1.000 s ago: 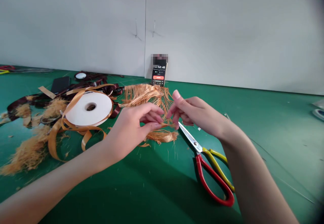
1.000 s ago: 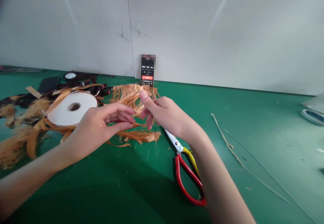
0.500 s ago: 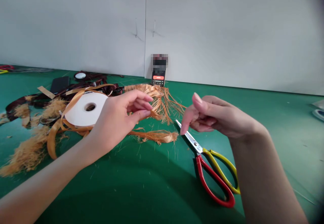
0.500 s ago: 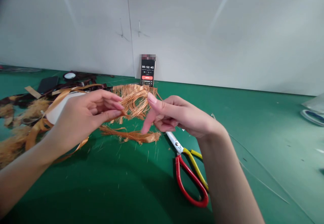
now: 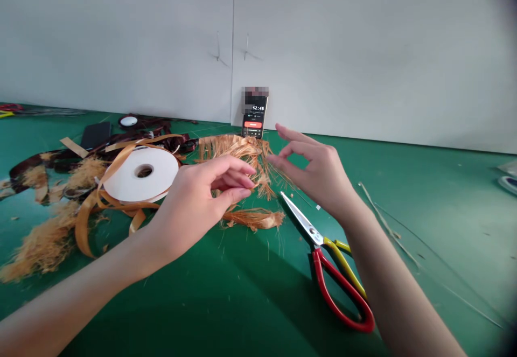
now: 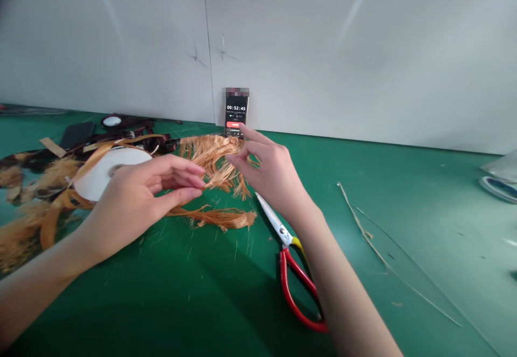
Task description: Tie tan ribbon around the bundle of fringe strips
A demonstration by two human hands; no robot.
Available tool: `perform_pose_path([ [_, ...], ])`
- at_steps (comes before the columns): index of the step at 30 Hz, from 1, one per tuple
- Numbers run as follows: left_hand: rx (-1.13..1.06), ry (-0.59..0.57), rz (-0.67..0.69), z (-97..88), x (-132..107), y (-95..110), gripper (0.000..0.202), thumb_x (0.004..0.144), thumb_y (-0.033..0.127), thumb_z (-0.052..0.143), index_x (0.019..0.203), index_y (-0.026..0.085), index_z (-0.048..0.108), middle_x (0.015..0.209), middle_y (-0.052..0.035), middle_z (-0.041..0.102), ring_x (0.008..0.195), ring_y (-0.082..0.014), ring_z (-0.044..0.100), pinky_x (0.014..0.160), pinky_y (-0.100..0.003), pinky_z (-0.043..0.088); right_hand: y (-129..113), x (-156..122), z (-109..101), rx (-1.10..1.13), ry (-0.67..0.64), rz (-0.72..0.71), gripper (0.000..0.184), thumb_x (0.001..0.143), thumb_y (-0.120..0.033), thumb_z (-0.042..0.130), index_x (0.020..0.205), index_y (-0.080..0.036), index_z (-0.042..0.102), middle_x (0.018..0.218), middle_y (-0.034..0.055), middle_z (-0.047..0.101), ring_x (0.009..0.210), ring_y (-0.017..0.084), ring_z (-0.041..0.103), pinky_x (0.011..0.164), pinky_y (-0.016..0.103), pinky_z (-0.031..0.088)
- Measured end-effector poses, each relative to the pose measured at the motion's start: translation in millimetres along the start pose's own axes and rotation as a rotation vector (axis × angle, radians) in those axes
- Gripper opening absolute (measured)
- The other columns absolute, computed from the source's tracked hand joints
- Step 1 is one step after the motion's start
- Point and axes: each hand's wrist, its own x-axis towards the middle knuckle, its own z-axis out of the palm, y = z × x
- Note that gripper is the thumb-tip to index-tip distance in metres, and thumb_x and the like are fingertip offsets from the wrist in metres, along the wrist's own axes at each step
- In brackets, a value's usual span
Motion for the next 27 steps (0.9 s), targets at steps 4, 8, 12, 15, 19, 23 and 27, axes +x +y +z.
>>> perform_pose_path([
  [4,0.01,0.007,-0.009,-1.2,2,-4,0.019,0.078,0.013,0.07,0.095,0.019,0.066,0.083,0.0008,0.074,0.079,-0.0133,0.071,0.077,-0.022,0.059,-6,3,-4,0.522,0.028,0.162,0.045,0.095,-0.043,0.047,0.055,-0.021,0.051,0.125,0.0062,0.068,0.122,0.021,0.058,0.107,0.038,0.04],
  [8,-0.005,0.022,-0.031,-2.1,6,-7,0.017,0.078,0.014,0.07,0.093,0.02,0.065,0.082,0.0002,0.073,0.079,-0.0147,0.071,0.076,-0.025,0.059,-12,6,-18,0.95,-0.152,0.317,0.057,0.097,-0.054,0.031,0.058,-0.021,0.055,0.113,0.0046,0.073,0.074,0.011,0.069,0.065,0.025,0.053],
  [12,-0.036,0.052,-0.048,-1.8,9,-12,0.017,0.078,0.015,0.07,0.094,0.019,0.065,0.082,-0.0006,0.073,0.078,-0.0153,0.07,0.077,-0.027,0.059,-10,4,-28,0.757,-0.385,0.522,0.077,0.089,-0.073,0.014,0.082,-0.019,0.068,0.087,0.0115,0.076,0.032,0.004,0.029,0.033,0.025,0.019],
  [15,-0.049,0.066,-0.052,-1.6,11,-17,0.018,0.077,0.018,0.07,0.095,0.019,0.065,0.084,-0.0018,0.073,0.081,-0.0168,0.071,0.08,-0.031,0.059,-5,2,-31,0.596,-0.67,0.597,0.091,0.083,-0.079,0.009,0.08,-0.014,0.072,0.05,0.0082,0.063,0.032,0.006,0.021,0.034,0.027,0.012],
  [19,-0.039,0.048,-0.059,-0.8,13,-20,0.019,0.078,0.018,0.07,0.095,0.019,0.065,0.085,-0.0019,0.074,0.083,-0.0173,0.071,0.081,-0.031,0.058,-6,2,-32,0.767,-0.841,0.462,0.093,0.086,-0.075,0.005,0.085,-0.015,0.076,0.034,-0.0053,0.032,0.031,0.006,0.02,0.035,0.023,0.015],
  [23,0.007,0.034,-0.037,0.5,12,-19,0.018,0.078,0.014,0.069,0.095,0.019,0.065,0.085,-0.0011,0.074,0.082,-0.0152,0.07,0.081,-0.027,0.058,-11,3,-26,0.941,-0.434,0.376,0.056,0.095,-0.059,0.024,0.126,-0.03,0.061,0.058,-0.0042,0.063,0.032,0.005,0.036,0.038,0.021,0.032],
  [27,-0.015,0.003,-0.04,0.3,10,-16,0.018,0.079,0.014,0.069,0.096,0.019,0.065,0.084,-0.0011,0.074,0.08,-0.0147,0.071,0.078,-0.025,0.058,-6,2,-12,0.73,-0.256,0.272,0.063,0.083,-0.028,0.057,0.144,-0.027,0.038,0.143,0.0083,0.053,0.093,0.018,0.071,0.082,0.032,0.056],
])
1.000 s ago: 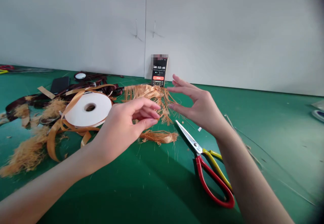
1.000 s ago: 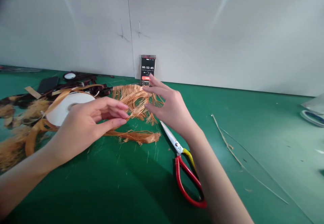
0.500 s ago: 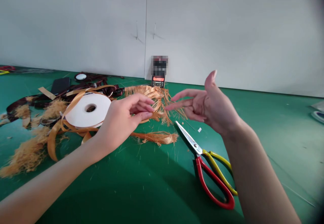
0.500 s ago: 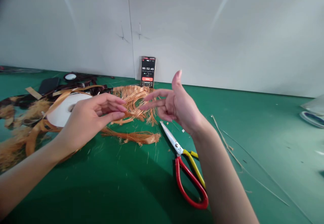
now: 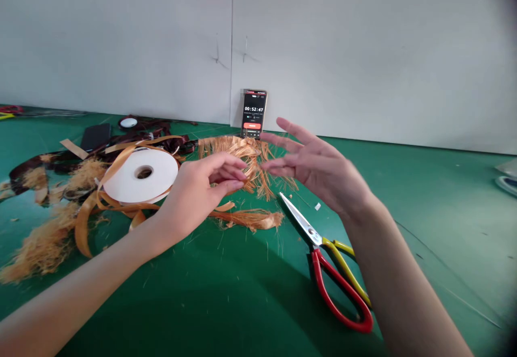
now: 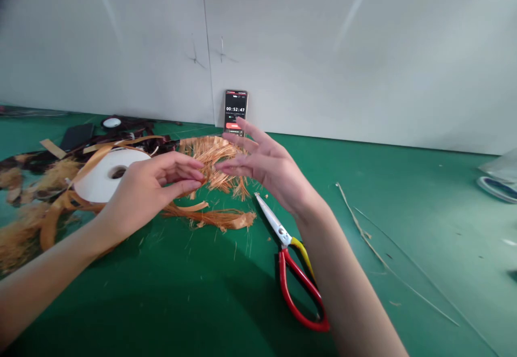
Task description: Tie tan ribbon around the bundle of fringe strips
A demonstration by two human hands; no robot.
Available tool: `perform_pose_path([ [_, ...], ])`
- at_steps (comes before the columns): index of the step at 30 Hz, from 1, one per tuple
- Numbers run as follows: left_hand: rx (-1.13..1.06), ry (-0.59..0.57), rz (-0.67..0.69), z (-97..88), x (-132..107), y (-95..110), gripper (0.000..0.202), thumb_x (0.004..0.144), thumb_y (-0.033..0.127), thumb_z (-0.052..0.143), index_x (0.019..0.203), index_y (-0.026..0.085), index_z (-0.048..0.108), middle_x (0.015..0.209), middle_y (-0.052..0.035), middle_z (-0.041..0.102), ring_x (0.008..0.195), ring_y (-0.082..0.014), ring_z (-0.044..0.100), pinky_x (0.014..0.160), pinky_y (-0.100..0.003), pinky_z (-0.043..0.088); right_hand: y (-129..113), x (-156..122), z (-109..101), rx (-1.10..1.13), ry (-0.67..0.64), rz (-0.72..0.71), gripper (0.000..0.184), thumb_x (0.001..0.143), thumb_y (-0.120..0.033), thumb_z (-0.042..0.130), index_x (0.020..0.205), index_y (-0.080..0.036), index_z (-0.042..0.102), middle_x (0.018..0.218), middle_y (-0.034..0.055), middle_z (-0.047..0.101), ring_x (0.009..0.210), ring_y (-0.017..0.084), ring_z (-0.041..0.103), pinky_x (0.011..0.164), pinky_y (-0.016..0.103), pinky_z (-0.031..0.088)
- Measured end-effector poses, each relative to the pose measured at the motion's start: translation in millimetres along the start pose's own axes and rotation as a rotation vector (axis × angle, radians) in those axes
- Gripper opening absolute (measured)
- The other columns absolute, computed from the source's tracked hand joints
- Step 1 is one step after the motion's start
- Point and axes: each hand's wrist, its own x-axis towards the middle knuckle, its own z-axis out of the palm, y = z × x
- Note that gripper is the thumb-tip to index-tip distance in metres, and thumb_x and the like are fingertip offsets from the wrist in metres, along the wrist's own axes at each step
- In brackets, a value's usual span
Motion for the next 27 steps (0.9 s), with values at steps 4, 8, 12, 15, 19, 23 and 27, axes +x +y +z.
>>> perform_pose_path([
  [4,-0.016,-0.01,-0.008,-0.5,-1,1,0.018,0.078,0.015,0.07,0.095,0.019,0.065,0.085,-0.0018,0.074,0.082,-0.0167,0.071,0.079,-0.028,0.059,15,4,4,-0.608,0.203,-0.226,0.047,0.073,-0.019,0.069,0.12,-0.022,0.064,0.153,0.0089,0.039,0.137,0.027,0.043,0.113,0.046,0.035],
  [8,-0.018,-0.012,-0.013,0.5,1,1,0.018,0.077,0.017,0.07,0.095,0.019,0.065,0.085,-0.0018,0.074,0.082,-0.0171,0.071,0.08,-0.029,0.059,16,6,9,-0.723,0.311,-0.234,0.027,0.083,-0.036,0.066,0.061,-0.02,0.063,0.146,0.0105,0.049,0.134,0.027,0.047,0.114,0.046,0.032],
  [12,-0.03,-0.004,-0.052,0.7,3,-1,0.021,0.077,0.016,0.07,0.097,0.019,0.066,0.087,-0.0023,0.074,0.082,-0.0165,0.071,0.08,-0.028,0.059,3,5,9,-0.135,0.234,-0.114,0.055,0.093,-0.057,0.041,0.05,-0.023,0.04,0.126,0.006,0.066,0.127,0.023,0.055,0.106,0.04,0.043],
  [15,-0.02,-0.006,-0.074,-1.8,3,-3,0.019,0.079,0.015,0.068,0.098,0.018,0.065,0.088,-0.0031,0.075,0.083,-0.0167,0.071,0.081,-0.029,0.058,-9,1,4,0.164,0.116,-0.019,0.061,0.094,-0.063,0.028,0.052,-0.022,0.045,0.115,0.005,0.071,0.098,0.019,0.069,0.081,0.031,0.054],
  [19,0.022,0.036,-0.028,-6.0,3,-6,0.017,0.082,0.019,0.067,0.099,0.02,0.066,0.089,-0.0025,0.075,0.086,-0.0172,0.071,0.083,-0.031,0.057,-15,-4,-4,0.105,0.045,0.218,0.071,0.091,-0.07,0.016,0.086,-0.021,0.068,0.089,0.0089,0.075,0.036,0.006,0.037,0.039,0.025,0.032],
  [23,0.006,0.064,-0.017,-6.0,3,-7,0.019,0.08,0.018,0.069,0.099,0.019,0.066,0.089,-0.0026,0.074,0.086,-0.0175,0.071,0.084,-0.031,0.058,-12,-6,-7,-0.141,-0.173,0.51,0.091,0.084,-0.079,0.008,0.078,-0.016,0.073,0.048,0.0057,0.058,0.036,0.007,0.022,0.036,0.026,0.018],
  [27,0.02,-0.02,-0.041,-3.0,2,-5,0.024,0.08,0.014,0.068,0.104,0.019,0.068,0.097,-0.0034,0.076,0.087,-0.0173,0.072,0.081,-0.028,0.058,-10,-5,-8,0.013,-0.444,0.417,0.096,0.086,-0.075,0.002,0.077,-0.015,0.076,0.039,-0.0041,0.03,0.037,0.007,0.02,0.038,0.024,0.022],
])
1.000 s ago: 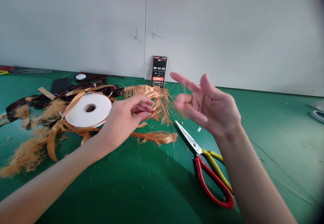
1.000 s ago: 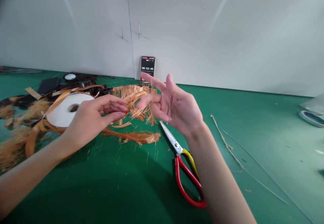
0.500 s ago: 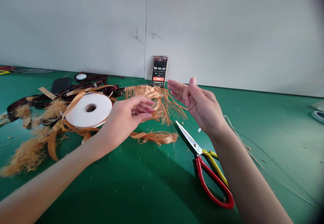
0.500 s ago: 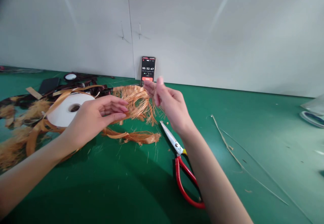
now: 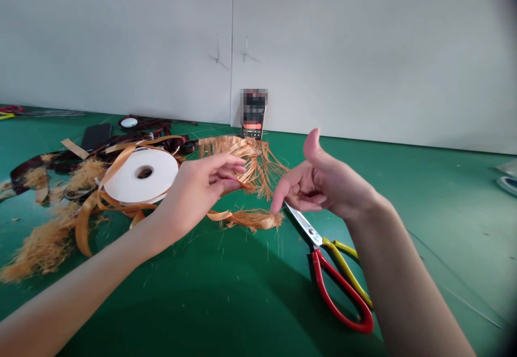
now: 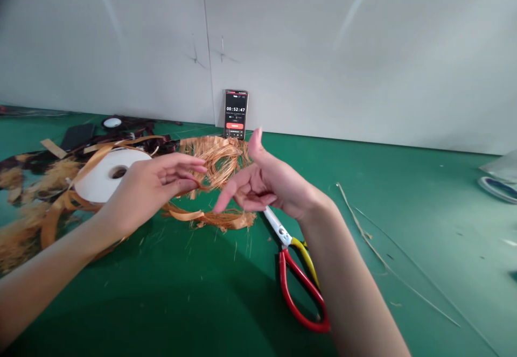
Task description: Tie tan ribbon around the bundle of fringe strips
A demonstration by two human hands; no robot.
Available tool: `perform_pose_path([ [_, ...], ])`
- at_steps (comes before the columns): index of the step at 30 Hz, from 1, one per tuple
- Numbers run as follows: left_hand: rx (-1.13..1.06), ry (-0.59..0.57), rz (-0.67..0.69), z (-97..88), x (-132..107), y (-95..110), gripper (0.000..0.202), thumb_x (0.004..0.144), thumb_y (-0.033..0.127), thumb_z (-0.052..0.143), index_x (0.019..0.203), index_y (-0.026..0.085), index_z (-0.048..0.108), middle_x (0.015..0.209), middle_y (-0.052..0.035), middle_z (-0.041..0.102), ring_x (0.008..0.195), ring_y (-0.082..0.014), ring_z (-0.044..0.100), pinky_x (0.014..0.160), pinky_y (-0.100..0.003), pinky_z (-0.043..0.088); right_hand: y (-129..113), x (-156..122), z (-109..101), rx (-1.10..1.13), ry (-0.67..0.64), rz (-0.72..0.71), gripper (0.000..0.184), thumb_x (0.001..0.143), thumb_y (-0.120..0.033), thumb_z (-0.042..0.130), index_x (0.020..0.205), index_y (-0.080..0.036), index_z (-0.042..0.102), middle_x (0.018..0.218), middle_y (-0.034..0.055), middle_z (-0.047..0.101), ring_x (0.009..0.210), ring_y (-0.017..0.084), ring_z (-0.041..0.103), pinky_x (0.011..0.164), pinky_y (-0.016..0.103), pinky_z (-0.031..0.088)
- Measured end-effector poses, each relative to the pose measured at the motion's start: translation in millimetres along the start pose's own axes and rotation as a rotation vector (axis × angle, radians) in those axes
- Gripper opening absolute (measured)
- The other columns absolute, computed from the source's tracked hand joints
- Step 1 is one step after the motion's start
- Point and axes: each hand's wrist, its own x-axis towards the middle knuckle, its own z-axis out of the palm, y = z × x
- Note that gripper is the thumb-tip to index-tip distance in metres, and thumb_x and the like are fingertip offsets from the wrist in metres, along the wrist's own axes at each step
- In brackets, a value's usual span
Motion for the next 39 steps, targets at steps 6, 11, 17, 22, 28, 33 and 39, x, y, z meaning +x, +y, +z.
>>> perform_pose_path([
  [6,0.153,-0.011,0.055,1.3,-2,4,0.014,0.085,0.016,0.064,0.096,0.021,0.072,0.089,0.0009,0.078,0.082,-0.014,0.072,0.073,-0.02,0.057,0,8,0,0.214,0.369,-0.412,0.052,0.097,-0.05,0.024,0.125,-0.026,0.061,0.085,0.0008,0.074,0.063,0.013,0.066,0.063,0.026,0.054],
  [11,0.145,0.038,0.072,1.0,-4,1,0.016,0.084,0.017,0.066,0.1,0.02,0.071,0.091,0.0001,0.078,0.083,-0.0123,0.072,0.075,-0.017,0.056,14,24,3,-0.196,0.663,-0.534,0.066,0.079,-0.02,0.053,0.143,-0.022,0.039,0.153,0.0033,0.04,0.14,0.021,0.038,0.113,0.042,0.037],
  [17,0.087,0.081,0.058,0.4,-1,-2,0.019,0.085,0.016,0.064,0.104,0.018,0.069,0.096,-0.0027,0.076,0.09,-0.0139,0.072,0.083,-0.022,0.056,30,34,5,-0.997,0.994,-0.546,0.009,0.079,-0.022,0.068,0.072,-0.021,0.061,0.157,0.008,0.03,0.141,0.03,0.035,0.113,0.049,0.034],
  [22,0.004,0.087,0.046,-1.4,1,-2,0.023,0.082,0.012,0.067,0.105,0.016,0.067,0.092,-0.0026,0.076,0.089,-0.0133,0.072,0.086,-0.022,0.056,22,34,12,-0.58,0.993,-0.515,0.051,0.097,-0.044,0.041,0.05,-0.024,0.044,0.141,0.0081,0.055,0.134,0.025,0.046,0.111,0.046,0.038],
  [28,-0.047,0.13,0.053,-1.3,-1,1,0.021,0.081,0.012,0.069,0.101,0.016,0.068,0.09,-0.0012,0.076,0.087,-0.0119,0.072,0.084,-0.019,0.057,7,24,17,0.192,0.405,-0.541,0.071,0.101,-0.048,0.013,0.05,-0.025,0.056,0.132,-0.0035,0.063,0.136,0.017,0.044,0.114,0.039,0.035],
  [33,-0.061,0.151,0.095,-1.1,-4,6,0.018,0.08,0.012,0.07,0.097,0.018,0.069,0.09,0.0014,0.077,0.086,-0.0101,0.072,0.083,-0.016,0.056,3,24,22,0.477,0.241,-0.554,0.054,0.102,-0.04,0.018,0.107,-0.028,0.07,0.134,-0.0046,0.061,0.132,0.013,0.048,0.116,0.036,0.032],
  [39,-0.036,0.206,0.08,-2.3,-4,11,0.016,0.079,0.014,0.072,0.094,0.019,0.07,0.091,0.0015,0.077,0.087,-0.0094,0.071,0.076,-0.011,0.056,10,30,23,0.662,0.426,-0.495,0.044,0.095,-0.024,0.032,0.09,-0.017,0.075,0.117,0.0032,0.071,0.104,0.012,0.066,0.102,0.025,0.046],
])
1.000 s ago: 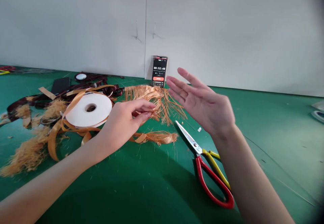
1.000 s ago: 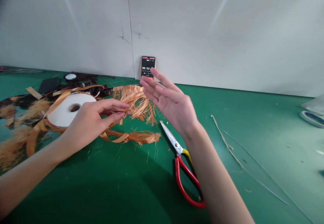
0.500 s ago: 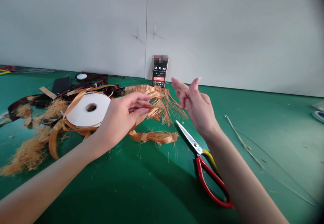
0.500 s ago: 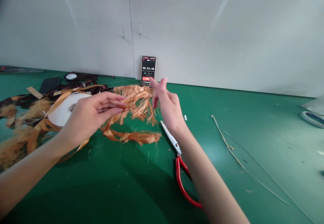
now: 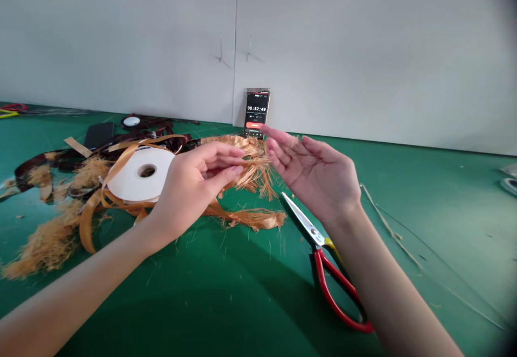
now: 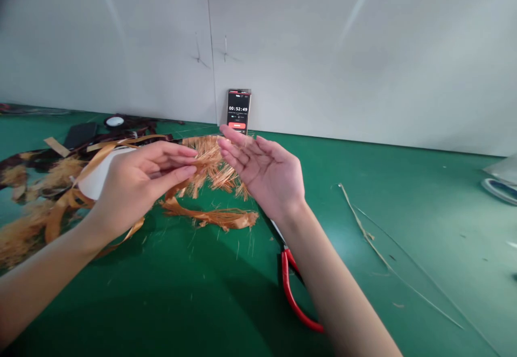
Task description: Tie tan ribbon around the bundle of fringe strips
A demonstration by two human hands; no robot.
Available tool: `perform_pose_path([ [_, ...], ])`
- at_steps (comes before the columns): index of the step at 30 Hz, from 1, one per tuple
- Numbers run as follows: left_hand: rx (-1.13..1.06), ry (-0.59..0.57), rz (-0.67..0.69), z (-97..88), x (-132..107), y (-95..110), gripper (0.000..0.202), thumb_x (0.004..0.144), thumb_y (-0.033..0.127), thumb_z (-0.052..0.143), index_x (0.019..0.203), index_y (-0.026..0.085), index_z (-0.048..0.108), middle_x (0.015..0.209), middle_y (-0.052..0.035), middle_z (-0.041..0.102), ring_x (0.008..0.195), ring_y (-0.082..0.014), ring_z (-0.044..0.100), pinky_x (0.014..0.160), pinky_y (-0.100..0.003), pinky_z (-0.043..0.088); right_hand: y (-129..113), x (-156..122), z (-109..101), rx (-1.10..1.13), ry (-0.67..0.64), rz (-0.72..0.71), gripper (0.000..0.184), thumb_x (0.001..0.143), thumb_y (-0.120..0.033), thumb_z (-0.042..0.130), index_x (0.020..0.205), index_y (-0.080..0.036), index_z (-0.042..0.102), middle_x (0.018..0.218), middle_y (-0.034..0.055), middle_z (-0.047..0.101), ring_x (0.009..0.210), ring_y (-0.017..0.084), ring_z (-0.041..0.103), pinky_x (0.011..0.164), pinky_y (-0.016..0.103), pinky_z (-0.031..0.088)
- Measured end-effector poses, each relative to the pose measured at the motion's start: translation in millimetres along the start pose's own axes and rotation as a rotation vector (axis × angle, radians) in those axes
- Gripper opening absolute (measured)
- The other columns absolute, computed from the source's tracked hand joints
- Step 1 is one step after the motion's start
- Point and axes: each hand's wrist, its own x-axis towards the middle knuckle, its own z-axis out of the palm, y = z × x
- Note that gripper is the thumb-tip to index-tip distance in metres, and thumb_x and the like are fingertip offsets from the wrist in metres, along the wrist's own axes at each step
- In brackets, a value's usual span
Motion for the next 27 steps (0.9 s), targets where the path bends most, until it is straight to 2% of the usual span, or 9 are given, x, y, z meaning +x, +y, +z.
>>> perform_pose_path([
  [4,-0.014,-0.004,-0.017,-0.6,2,-1,0.016,0.08,0.011,0.07,0.094,0.019,0.07,0.088,0.0015,0.077,0.085,-0.0093,0.071,0.076,-0.011,0.056,-1,2,-3,-0.05,0.104,0.02,0.046,0.095,-0.031,0.033,0.082,-0.018,0.076,0.105,0.0049,0.075,0.058,0.008,0.055,0.069,0.023,0.052],
  [8,-0.032,0.005,-0.044,-3.1,2,-1,0.015,0.079,0.012,0.071,0.093,0.019,0.07,0.089,0.0002,0.076,0.086,-0.0123,0.071,0.076,-0.016,0.057,-7,2,-8,-0.205,0.182,-0.114,0.042,0.089,-0.026,0.035,0.076,-0.02,0.075,0.097,0.0066,0.075,0.047,0.01,0.036,0.052,0.028,0.038],
  [11,-0.081,0.027,-0.065,-5.0,2,-3,0.015,0.079,0.015,0.07,0.094,0.019,0.069,0.094,-0.0019,0.076,0.09,-0.0158,0.071,0.079,-0.022,0.059,-12,1,-14,-0.513,0.092,-0.216,0.043,0.083,-0.025,0.033,0.084,-0.017,0.075,0.085,0.0092,0.074,0.049,0.013,0.035,0.049,0.031,0.028],
  [15,-0.129,0.032,-0.086,-6.5,3,-6,0.016,0.08,0.017,0.07,0.095,0.019,0.068,0.097,-0.0041,0.075,0.094,-0.0196,0.071,0.084,-0.028,0.059,-18,-3,-18,-0.868,-0.1,-0.035,0.031,0.079,-0.019,0.047,0.082,-0.015,0.077,0.054,0.0021,0.061,0.047,0.012,0.032,0.049,0.03,0.024],
  [18,-0.124,0.013,-0.076,-6.4,5,-9,0.016,0.08,0.017,0.069,0.096,0.019,0.067,0.097,-0.0046,0.075,0.096,-0.0202,0.07,0.085,-0.03,0.059,-20,-8,-16,-0.851,-0.258,0.05,0.031,0.081,-0.026,0.049,0.071,-0.018,0.077,0.04,-0.0043,0.038,0.042,0.01,0.028,0.048,0.029,0.028],
  [20,-0.1,-0.012,-0.088,-5.3,6,-9,0.016,0.079,0.017,0.07,0.095,0.019,0.068,0.096,-0.0038,0.075,0.094,-0.0192,0.071,0.083,-0.028,0.059,-20,-10,-13,-0.666,-0.265,-0.017,0.035,0.079,-0.027,0.043,0.079,-0.02,0.078,0.039,-0.0046,0.037,0.039,0.011,0.028,0.047,0.03,0.032],
  [22,-0.081,-0.043,-0.112,-3.6,6,-8,0.017,0.077,0.016,0.072,0.093,0.02,0.069,0.093,-0.0027,0.076,0.089,-0.0179,0.072,0.08,-0.026,0.06,-19,-9,-10,-0.541,-0.162,-0.121,0.043,0.076,-0.025,0.038,0.1,-0.023,0.074,0.05,-0.0013,0.056,0.044,0.014,0.045,0.053,0.031,0.043],
  [24,-0.072,-0.072,-0.13,-1.5,5,-7,0.017,0.076,0.016,0.073,0.092,0.02,0.069,0.09,-0.0021,0.076,0.084,-0.0172,0.072,0.079,-0.027,0.06,-17,-7,-8,-0.564,-0.046,-0.206,0.056,0.071,-0.021,0.038,0.122,-0.023,0.062,0.093,0.0033,0.073,0.078,0.018,0.067,0.073,0.035,0.053],
  [27,-0.086,-0.121,-0.128,1.5,3,-9,0.017,0.076,0.018,0.073,0.093,0.019,0.069,0.09,-0.0026,0.076,0.086,-0.0181,0.072,0.081,-0.029,0.06,-12,1,-14,-0.767,-0.011,-0.328,0.073,0.065,-0.017,0.045,0.137,-0.021,0.043,0.146,0.0047,0.049,0.132,0.021,0.049,0.105,0.041,0.044],
])
